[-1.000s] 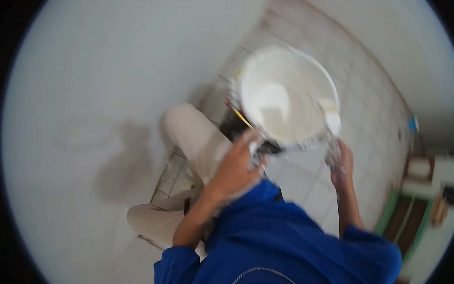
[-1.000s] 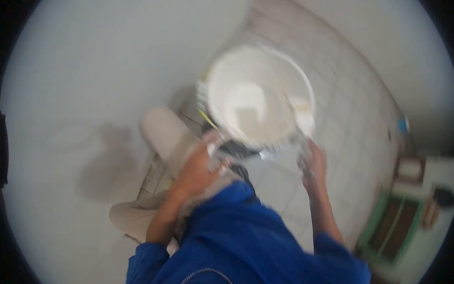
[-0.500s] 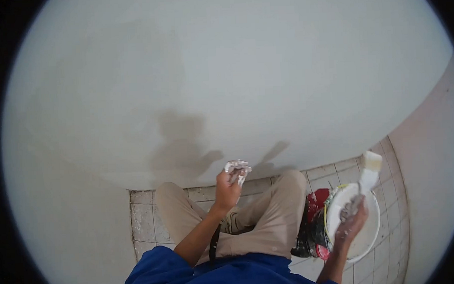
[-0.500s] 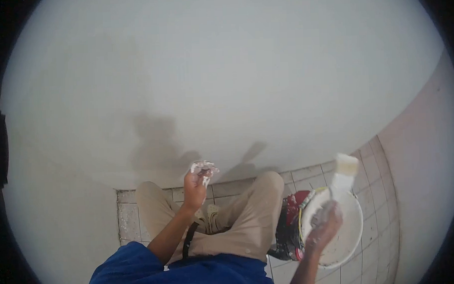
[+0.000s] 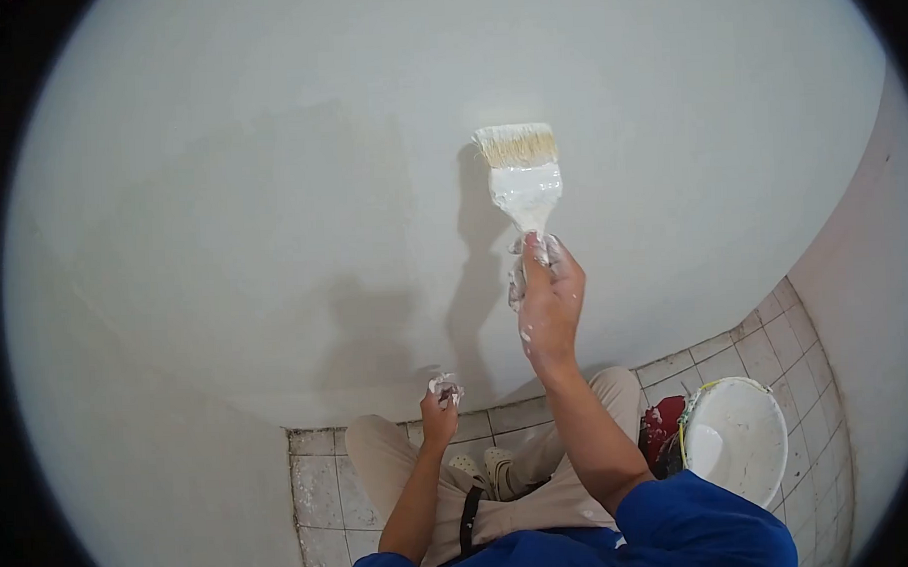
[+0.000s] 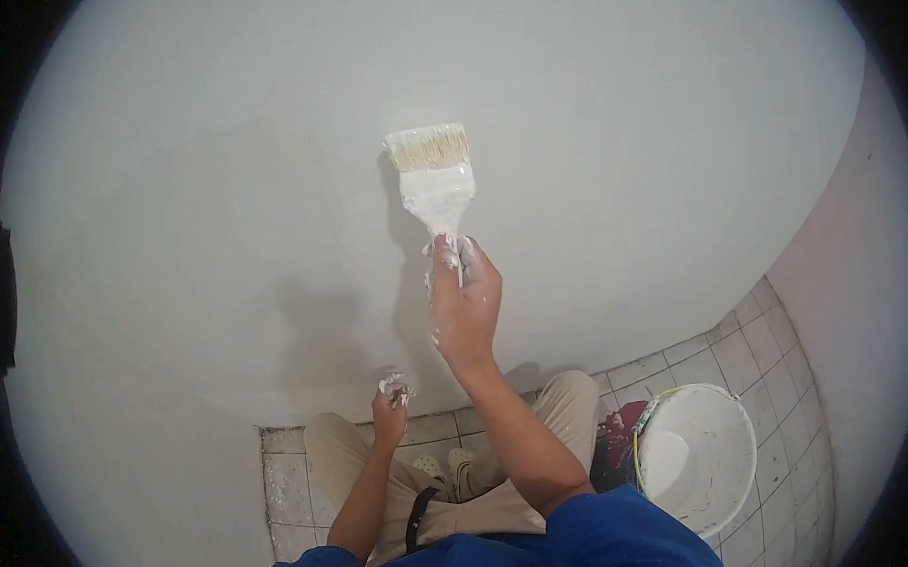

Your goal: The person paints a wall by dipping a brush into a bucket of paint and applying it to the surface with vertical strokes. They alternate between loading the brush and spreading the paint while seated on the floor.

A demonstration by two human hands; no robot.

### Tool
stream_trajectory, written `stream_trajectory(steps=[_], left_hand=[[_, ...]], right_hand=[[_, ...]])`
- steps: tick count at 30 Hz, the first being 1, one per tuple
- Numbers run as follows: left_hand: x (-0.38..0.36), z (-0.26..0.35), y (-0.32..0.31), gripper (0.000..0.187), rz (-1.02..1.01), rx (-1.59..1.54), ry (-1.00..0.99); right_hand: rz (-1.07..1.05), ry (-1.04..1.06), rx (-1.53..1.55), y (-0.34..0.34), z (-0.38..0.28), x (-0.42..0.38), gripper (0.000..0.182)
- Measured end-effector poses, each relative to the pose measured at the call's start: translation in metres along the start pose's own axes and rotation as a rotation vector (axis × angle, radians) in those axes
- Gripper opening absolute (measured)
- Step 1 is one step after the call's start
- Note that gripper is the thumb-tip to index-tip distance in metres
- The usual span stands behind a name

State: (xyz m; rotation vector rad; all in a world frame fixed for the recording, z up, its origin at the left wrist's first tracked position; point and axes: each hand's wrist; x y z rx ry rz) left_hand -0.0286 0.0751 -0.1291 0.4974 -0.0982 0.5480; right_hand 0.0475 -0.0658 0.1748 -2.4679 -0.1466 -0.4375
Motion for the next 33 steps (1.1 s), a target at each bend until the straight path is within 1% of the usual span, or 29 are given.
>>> stream_trajectory(steps=[1, 2, 5, 8, 9, 10, 11, 12, 15, 16, 18, 20, 21, 23, 24, 26, 27, 29, 30, 33], left_hand=[[-0.001, 0.009, 0.003, 0.025, 0.0, -0.044, -0.01], [-0.002, 0.014, 0.005, 0.025, 0.005, -0.014, -0.04], [0.0, 0.031, 0.012, 0.025, 0.031, 0.026, -0.125], [0.007, 0.051, 0.02, 0.026, 0.068, -0.034, -0.167], [0.011, 0.058, 0.023, 0.026, 0.077, -0.062, -0.175], [0.015, 0.062, 0.025, 0.026, 0.085, -0.088, -0.182], [0.02, 0.06, 0.025, 0.027, 0.107, -0.01, -0.263], [0.026, 0.068, 0.028, 0.027, 0.112, -0.004, -0.323], [0.055, 0.128, 0.049, 0.029, 0.15, -0.001, -0.497], [0.067, 0.159, 0.06, 0.03, 0.179, -0.008, -0.548], [0.091, 0.214, 0.085, 0.035, 0.38, 0.295, -0.805], [0.102, 0.257, 0.101, 0.04, 0.414, 0.319, -0.826], [0.105, 0.268, 0.104, 0.042, 0.434, 0.329, -0.84], [0.099, 0.264, 0.103, 0.043, 0.38, 0.215, -0.844], [0.094, 0.259, 0.102, 0.044, 0.351, 0.161, -0.847], [0.078, 0.237, 0.093, 0.043, 0.234, 0.064, -0.712], [0.07, 0.222, 0.086, 0.043, 0.172, 0.016, -0.639], [0.059, 0.187, 0.064, 0.039, 0.171, -0.087, -0.527], [0.057, 0.176, 0.056, 0.037, 0.17, -0.139, -0.472], [0.058, 0.165, 0.046, 0.03, 0.218, -0.124, -0.49]], right_hand=[[0.028, -0.053, 0.029, 0.001, 0.008, 0.002, 0.022], [0.054, -0.104, 0.06, 0.004, 0.016, 0.004, 0.022], [0.103, -0.112, -0.012, 0.033, 0.057, -0.018, 0.021], [0.187, -0.282, 0.101, 0.051, 0.056, -0.048, 0.021], [0.196, -0.304, 0.084, 0.05, 0.048, -0.048, 0.021], [0.155, -0.228, 0.041, 0.045, 0.039, -0.045, 0.022], [0.114, -0.15, -0.001, 0.038, 0.029, -0.035, 0.022], [0.073, -0.071, -0.042, 0.031, 0.021, -0.025, 0.022], [-0.045, 0.094, -0.107, 0.009, 0.001, 0.009, 0.024], [-0.034, 0.085, -0.133, 0.008, 0.005, 0.015, 0.024], [-0.015, 0.073, -0.184, 0.009, 0.019, 0.026, 0.024], [0.033, -0.092, -0.116, 0.018, 0.026, 0.005, 0.024], [0.055, -0.171, -0.082, 0.026, 0.03, -0.01, 0.024], [0.099, -0.303, -0.007, 0.048, 0.038, -0.032, 0.023], [0.122, -0.293, 0.025, 0.056, 0.036, -0.042, 0.022], [0.167, -0.271, 0.093, 0.066, 0.029, -0.051, 0.021], [0.133, -0.168, 0.01, 0.067, 0.025, -0.047, 0.02], [0.068, 0.035, -0.164, 0.067, 0.015, -0.033, 0.018], [0.011, 0.2, -0.241, 0.059, 0.006, -0.024, 0.018], [-0.133, 0.668, -0.548, 0.031, -0.023, 0.009, 0.024]])
Point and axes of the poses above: each hand's wrist, its own x-axis towards the middle knuckle, its own y-axis out of the back of the hand, z = x × y, and after that the axes turned 14 degrees about x, right-handed
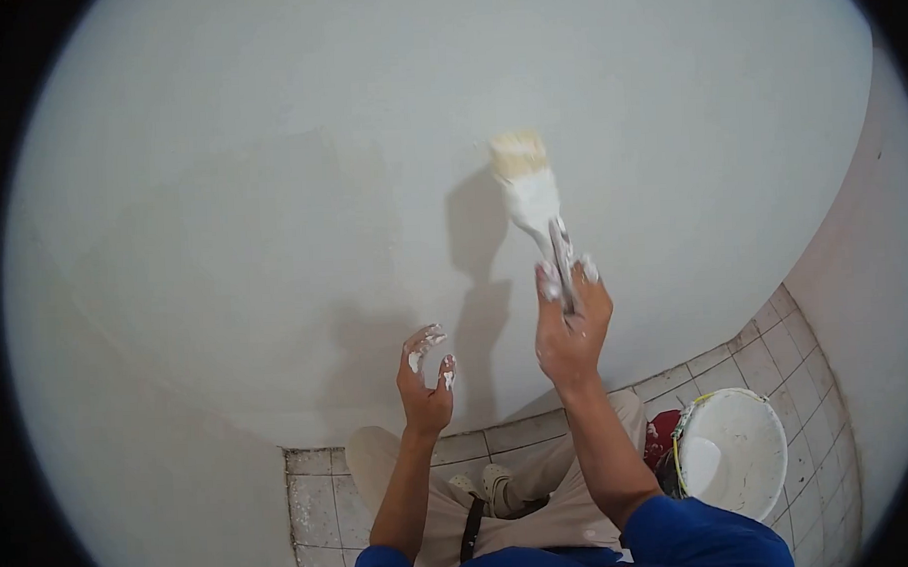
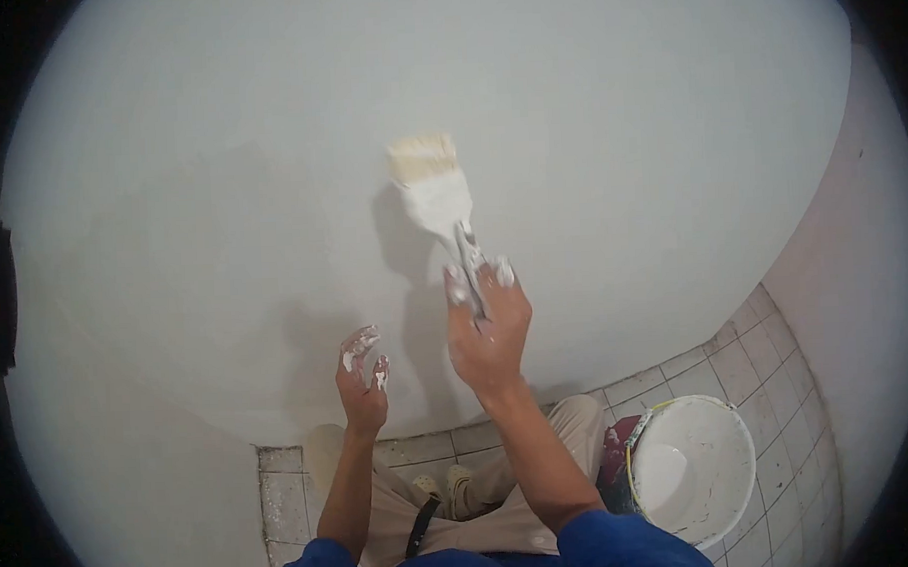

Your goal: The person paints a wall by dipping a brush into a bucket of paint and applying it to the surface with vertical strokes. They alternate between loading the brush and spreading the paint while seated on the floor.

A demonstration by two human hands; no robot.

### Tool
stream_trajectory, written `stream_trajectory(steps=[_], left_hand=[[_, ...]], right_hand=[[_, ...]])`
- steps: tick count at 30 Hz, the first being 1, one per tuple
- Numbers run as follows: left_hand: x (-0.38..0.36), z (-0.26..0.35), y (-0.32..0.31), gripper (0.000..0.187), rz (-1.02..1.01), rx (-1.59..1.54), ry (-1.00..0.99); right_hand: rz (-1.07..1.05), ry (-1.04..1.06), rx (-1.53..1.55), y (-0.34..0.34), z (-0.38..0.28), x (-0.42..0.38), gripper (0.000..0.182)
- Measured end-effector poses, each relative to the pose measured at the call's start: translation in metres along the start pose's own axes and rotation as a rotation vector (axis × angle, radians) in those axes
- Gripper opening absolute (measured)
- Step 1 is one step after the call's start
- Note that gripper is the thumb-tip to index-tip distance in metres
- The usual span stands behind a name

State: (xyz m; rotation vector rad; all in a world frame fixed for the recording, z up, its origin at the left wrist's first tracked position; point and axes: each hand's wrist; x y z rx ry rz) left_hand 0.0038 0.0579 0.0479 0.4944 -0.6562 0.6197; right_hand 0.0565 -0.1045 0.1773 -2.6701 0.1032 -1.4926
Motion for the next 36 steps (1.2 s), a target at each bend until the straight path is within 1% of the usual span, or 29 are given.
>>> stream_trajectory(steps=[3, 4, 6, 7, 9, 12, 15, 17, 19, 22, 25, 27, 30, 31, 34, 36], left_hand=[[0.021, 0.01, -0.001, 0.025, 0.01, 0.006, -0.045], [0.029, 0.012, 0.001, 0.025, 0.028, 0.008, -0.071], [0.041, 0.012, 0.007, 0.025, 0.058, 0.012, -0.126], [0.041, 0.009, 0.007, 0.025, 0.096, -0.043, -0.078], [0.032, 0.0, 0.006, 0.024, 0.172, -0.152, 0.017], [0.002, -0.022, 0.001, 0.02, 0.223, -0.271, 0.271], [-0.032, -0.071, -0.007, 0.017, 0.146, -0.009, 0.256], [-0.044, -0.079, -0.004, 0.017, 0.097, 0.055, 0.283], [-0.051, -0.087, -0.008, 0.017, 0.079, 0.089, 0.303], [-0.055, -0.094, -0.009, 0.018, 0.087, 0.096, 0.296], [-0.055, -0.091, -0.01, 0.017, 0.077, 0.119, 0.229], [-0.055, -0.08, -0.006, 0.015, 0.081, 0.187, 0.181], [-0.058, -0.079, -0.005, 0.014, 0.081, 0.121, 0.199], [-0.058, -0.079, -0.005, 0.014, 0.082, 0.115, 0.193], [-0.059, -0.074, -0.009, 0.013, 0.067, 0.102, 0.192], [-0.057, -0.071, -0.011, 0.014, 0.054, 0.117, 0.182]], right_hand=[[-0.022, 0.051, -0.076, -0.017, 0.005, 0.02, 0.027], [-0.068, -0.003, -0.141, -0.021, 0.01, 0.019, 0.029], [-0.113, 0.017, -0.188, -0.022, 0.029, -0.01, 0.03], [-0.134, 0.028, -0.212, -0.02, 0.034, -0.029, 0.03], [-0.149, -0.165, -0.205, -0.014, 0.03, -0.066, 0.032], [-0.105, -0.282, -0.106, -0.006, 0.019, -0.096, 0.034], [-0.111, -0.036, -0.155, -0.005, 0.004, -0.06, 0.032], [-0.075, 0.04, -0.091, -0.013, -0.007, -0.017, 0.031], [-0.08, 0.167, -0.096, -0.023, -0.007, 0.021, 0.035], [-0.122, -0.089, -0.18, -0.033, -0.002, 0.031, 0.032], [-0.147, -0.097, -0.191, -0.035, 0.023, -0.022, 0.03], [-0.179, -0.255, -0.137, -0.028, 0.022, -0.065, 0.031], [-0.133, -0.213, -0.078, -0.025, 0.017, -0.089, 0.027], [-0.076, -0.145, -0.026, -0.026, 0.019, -0.086, 0.03], [0.135, 0.016, 0.133, -0.049, -0.017, -0.017, 0.035], [0.12, -0.083, 0.157, -0.057, -0.03, 0.016, 0.032]])
Point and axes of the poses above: each hand's wrist, its own x-axis towards the middle knuckle, its own y-axis out of the back of the hand, z = x × y, and after that the axes turned 14 degrees about x, right-handed
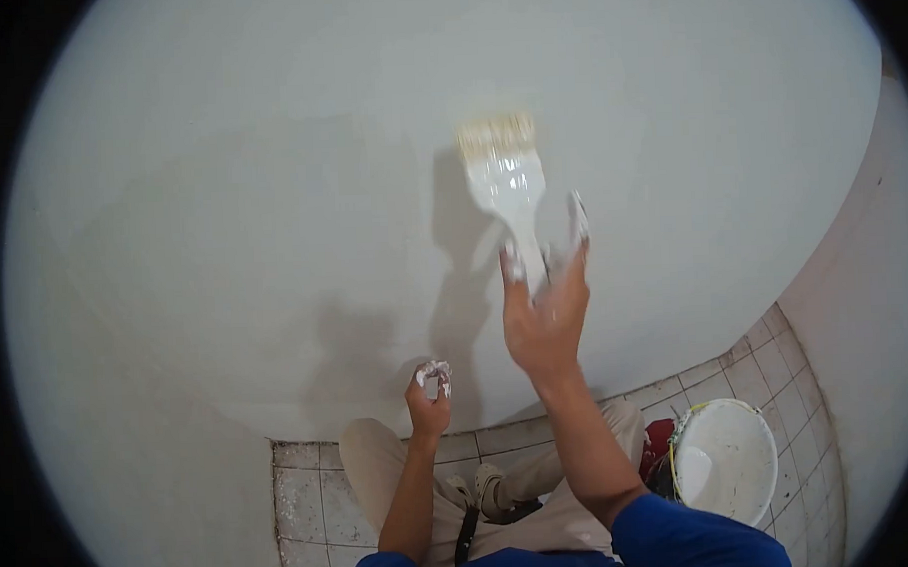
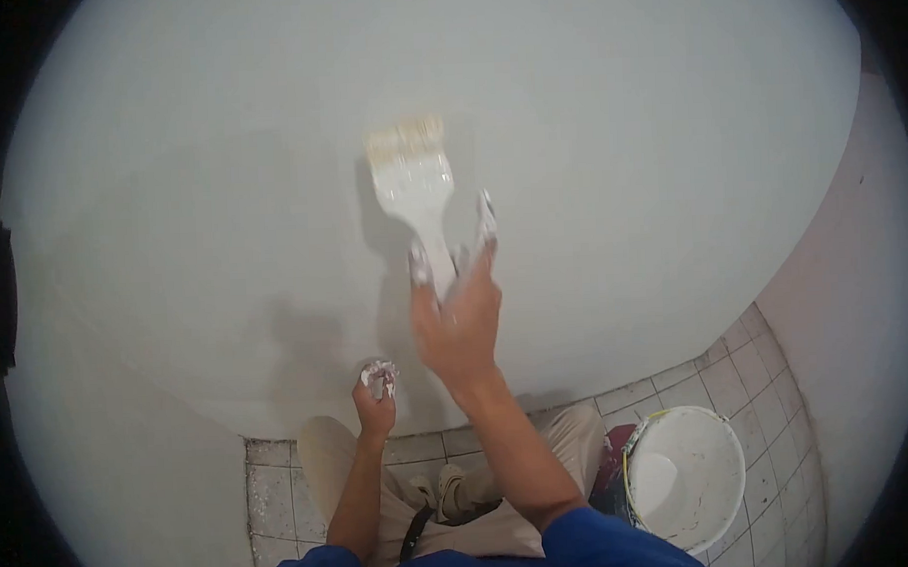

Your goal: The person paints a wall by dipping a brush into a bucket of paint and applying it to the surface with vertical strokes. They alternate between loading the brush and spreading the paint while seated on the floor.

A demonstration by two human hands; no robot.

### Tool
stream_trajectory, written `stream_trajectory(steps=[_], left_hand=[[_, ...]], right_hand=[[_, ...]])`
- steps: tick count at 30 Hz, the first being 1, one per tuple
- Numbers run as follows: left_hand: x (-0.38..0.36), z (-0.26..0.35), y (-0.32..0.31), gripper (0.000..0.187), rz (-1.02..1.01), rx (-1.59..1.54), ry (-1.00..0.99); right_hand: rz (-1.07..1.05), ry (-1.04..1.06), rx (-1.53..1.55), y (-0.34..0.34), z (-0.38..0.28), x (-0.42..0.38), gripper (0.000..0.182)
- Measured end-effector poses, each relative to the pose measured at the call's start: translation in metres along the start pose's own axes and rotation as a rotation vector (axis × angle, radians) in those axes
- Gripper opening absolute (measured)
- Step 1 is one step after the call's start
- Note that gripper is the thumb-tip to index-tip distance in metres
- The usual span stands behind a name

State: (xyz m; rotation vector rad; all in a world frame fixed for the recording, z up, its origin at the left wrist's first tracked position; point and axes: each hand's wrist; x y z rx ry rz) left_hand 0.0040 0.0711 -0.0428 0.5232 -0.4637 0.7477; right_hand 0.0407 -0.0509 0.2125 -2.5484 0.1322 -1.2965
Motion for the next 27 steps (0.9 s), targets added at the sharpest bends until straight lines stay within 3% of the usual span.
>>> stream_trajectory(steps=[2, 5, 7, 12, 15, 17, 21, 27], left_hand=[[-0.001, -0.004, -0.006, 0.013, -0.006, -0.005, -0.013], [0.0, 0.0, -0.007, 0.014, -0.025, -0.003, -0.025], [0.001, 0.002, -0.004, 0.014, -0.032, 0.014, -0.028], [0.001, -0.008, 0.0, 0.015, -0.001, -0.019, 0.031], [0.001, -0.009, 0.0, 0.016, 0.009, -0.049, 0.046], [0.001, -0.01, -0.002, 0.017, -0.007, -0.036, 0.047], [0.002, -0.005, -0.004, 0.018, -0.024, -0.04, 0.018], [0.004, -0.001, 0.006, 0.016, 0.004, 0.043, 0.028]], right_hand=[[-0.205, -0.27, -0.107, 0.003, -0.003, 0.016, 0.029], [-0.316, -0.429, -0.405, 0.006, 0.032, -0.014, 0.025], [-0.268, -0.398, -0.251, 0.017, 0.044, -0.054, 0.019], [-0.048, -0.654, 0.206, 0.045, 0.06, -0.103, 0.021], [-0.061, -0.709, 0.412, 0.034, 0.032, -0.053, 0.02], [-0.091, -0.577, 0.4, 0.013, 0.017, -0.016, 0.022], [-0.137, -0.817, 0.526, -0.002, 0.013, 0.008, 0.024], [0.04, -1.252, 0.492, 0.032, 0.044, -0.106, 0.027]])
Point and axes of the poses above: each hand's wrist, its own x-axis towards the middle knuckle, its own y-axis out of the back of the hand, z = x × y, and after that the axes turned 14 degrees about x, right-handed
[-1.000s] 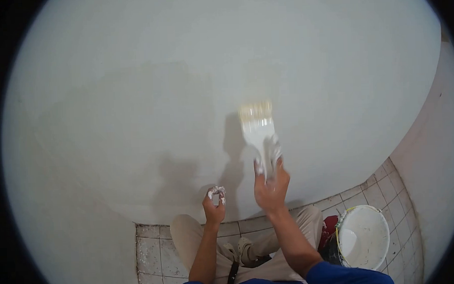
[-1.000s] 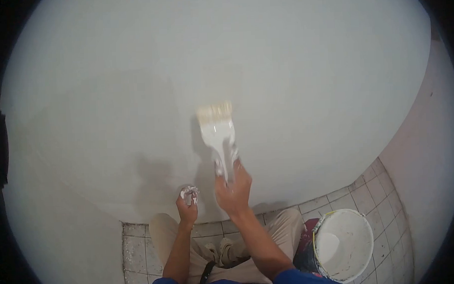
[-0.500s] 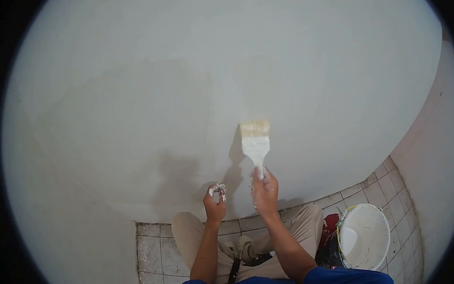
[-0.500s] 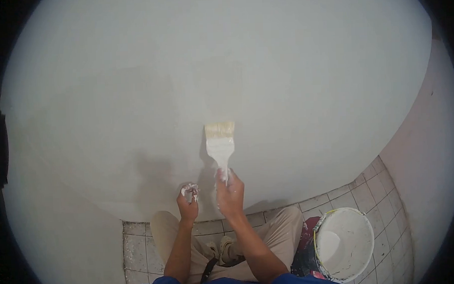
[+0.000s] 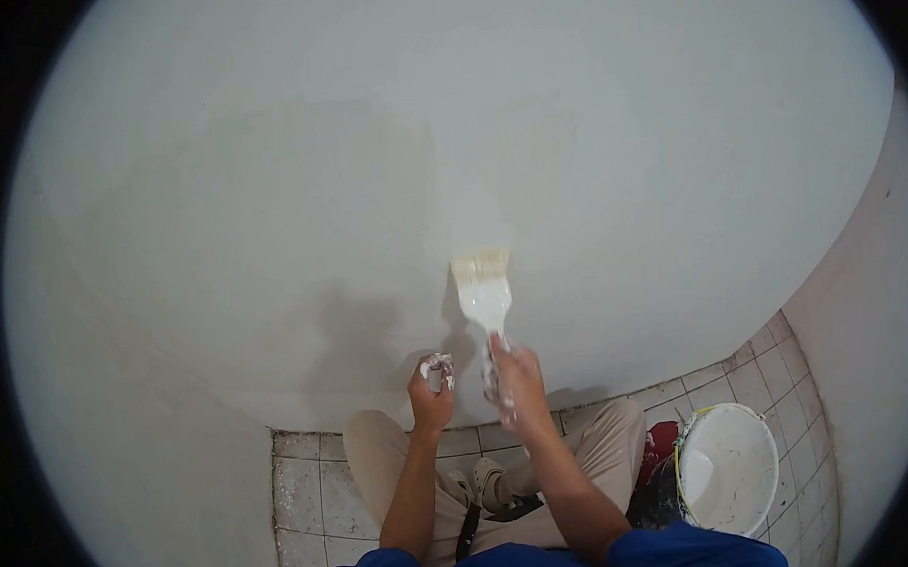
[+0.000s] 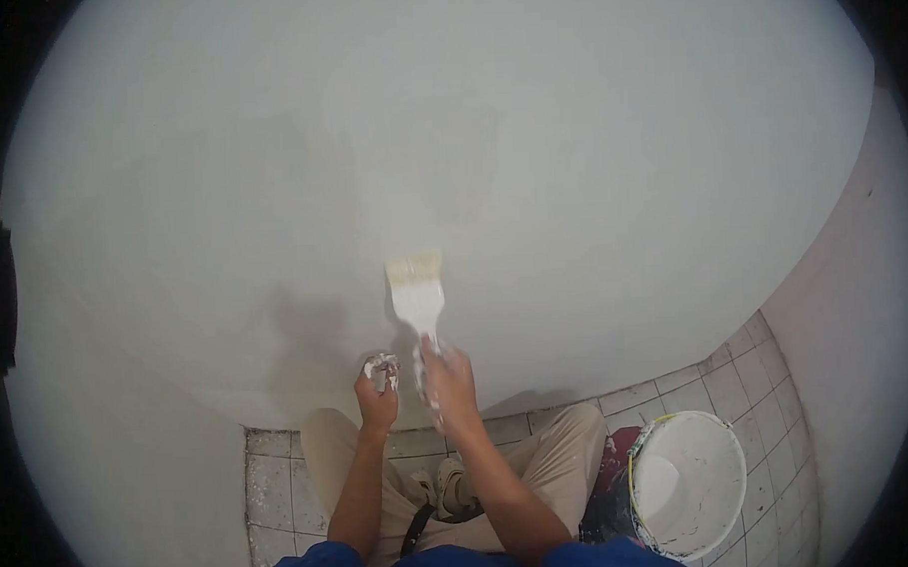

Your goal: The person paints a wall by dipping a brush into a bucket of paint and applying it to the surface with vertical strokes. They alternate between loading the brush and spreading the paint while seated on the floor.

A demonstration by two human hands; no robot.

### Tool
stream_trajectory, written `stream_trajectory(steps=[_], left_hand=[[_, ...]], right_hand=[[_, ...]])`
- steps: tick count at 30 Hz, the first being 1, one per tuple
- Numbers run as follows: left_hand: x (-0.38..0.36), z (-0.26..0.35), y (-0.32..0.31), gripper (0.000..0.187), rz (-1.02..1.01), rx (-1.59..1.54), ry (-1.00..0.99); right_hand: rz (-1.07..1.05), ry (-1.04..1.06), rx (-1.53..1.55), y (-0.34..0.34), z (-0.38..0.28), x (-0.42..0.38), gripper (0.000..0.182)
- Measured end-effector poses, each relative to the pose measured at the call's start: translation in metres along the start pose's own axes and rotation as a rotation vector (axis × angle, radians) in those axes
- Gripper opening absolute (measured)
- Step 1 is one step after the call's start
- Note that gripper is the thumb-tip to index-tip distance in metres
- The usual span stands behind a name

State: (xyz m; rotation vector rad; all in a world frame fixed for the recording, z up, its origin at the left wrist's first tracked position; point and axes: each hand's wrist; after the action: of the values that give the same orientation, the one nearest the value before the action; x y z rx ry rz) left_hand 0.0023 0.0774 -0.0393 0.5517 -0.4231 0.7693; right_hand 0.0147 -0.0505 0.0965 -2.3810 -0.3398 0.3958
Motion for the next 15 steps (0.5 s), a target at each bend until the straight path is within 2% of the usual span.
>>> stream_trajectory(steps=[3, 5, 9, 12, 15], left_hand=[[-0.002, -0.016, -0.002, 0.015, 0.039, -0.012, -0.021], [0.001, -0.006, 0.002, 0.014, 0.017, -0.017, 0.0], [-0.002, -0.009, -0.002, 0.013, 0.006, -0.007, -0.019], [0.001, -0.005, -0.004, 0.014, -0.011, 0.016, -0.007], [0.001, -0.008, -0.001, 0.014, 0.025, 0.068, -0.055]], right_hand=[[-0.073, 0.058, 0.063, 0.004, 0.0, -0.013, 0.024], [-0.129, 0.203, -0.003, -0.027, -0.03, -0.015, 0.023], [-0.284, 0.315, 0.008, -0.088, -0.085, -0.003, 0.026], [-0.168, 0.266, 0.023, -0.083, -0.068, 0.021, 0.028], [-0.088, 0.123, 0.103, -0.047, -0.027, 0.012, 0.028]])
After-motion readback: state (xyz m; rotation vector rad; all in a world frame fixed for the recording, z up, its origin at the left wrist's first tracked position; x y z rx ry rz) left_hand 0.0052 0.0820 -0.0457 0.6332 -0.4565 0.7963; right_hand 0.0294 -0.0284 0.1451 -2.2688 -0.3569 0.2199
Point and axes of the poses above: each hand's wrist, its own x-axis towards the middle knuckle, its own y-axis out of the back of the hand, z = x × y, and after that the axes turned 14 degrees about x, right-handed
